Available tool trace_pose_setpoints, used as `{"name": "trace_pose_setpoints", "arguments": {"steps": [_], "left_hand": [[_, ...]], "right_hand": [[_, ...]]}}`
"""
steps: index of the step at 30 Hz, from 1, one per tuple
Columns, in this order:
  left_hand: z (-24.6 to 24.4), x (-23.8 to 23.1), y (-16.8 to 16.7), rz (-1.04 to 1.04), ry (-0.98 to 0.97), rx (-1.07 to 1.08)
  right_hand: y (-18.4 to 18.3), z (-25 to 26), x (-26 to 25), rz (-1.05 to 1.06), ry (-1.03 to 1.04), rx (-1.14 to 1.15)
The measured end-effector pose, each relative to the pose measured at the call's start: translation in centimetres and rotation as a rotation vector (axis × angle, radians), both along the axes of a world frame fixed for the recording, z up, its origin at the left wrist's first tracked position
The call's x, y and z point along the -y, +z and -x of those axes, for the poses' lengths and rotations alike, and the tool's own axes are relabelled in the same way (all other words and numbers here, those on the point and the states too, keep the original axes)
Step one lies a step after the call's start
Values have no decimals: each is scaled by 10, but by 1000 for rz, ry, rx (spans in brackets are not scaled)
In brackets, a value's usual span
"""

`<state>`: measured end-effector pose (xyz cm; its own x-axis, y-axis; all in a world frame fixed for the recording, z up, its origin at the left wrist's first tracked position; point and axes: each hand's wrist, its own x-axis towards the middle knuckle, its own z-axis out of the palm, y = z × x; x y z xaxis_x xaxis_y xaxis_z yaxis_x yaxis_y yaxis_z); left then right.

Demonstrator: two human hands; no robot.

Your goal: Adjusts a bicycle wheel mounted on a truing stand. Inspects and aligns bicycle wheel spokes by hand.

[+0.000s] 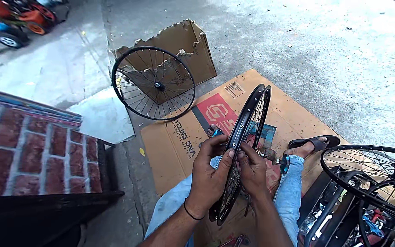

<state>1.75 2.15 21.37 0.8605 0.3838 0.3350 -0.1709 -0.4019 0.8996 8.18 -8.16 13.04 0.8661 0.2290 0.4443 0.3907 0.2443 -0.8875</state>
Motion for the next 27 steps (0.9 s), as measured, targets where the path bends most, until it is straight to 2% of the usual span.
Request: {"name": "trace_pose_setpoints", "arguments": {"steps": [5, 11, 16, 20, 25, 27], "left_hand": [[6, 3, -11, -12, 3, 33], [9, 10, -15, -55, 63, 99], [13, 9, -18, -65, 71, 157], [15, 11, -19, -57, 55, 163], [11, 8, -17, -41, 79, 152], [12, 7, -16, -44, 81, 133]], "right_hand": [[-1, -4, 19, 32, 191, -105], [20, -8, 12, -171, 292, -129], [14, -5, 13, -256, 370, -124], [15, -6, 15, -229, 240, -89], [23, 0, -15, -167, -263, 84], [25, 4, -16, -176, -207, 49]]}}
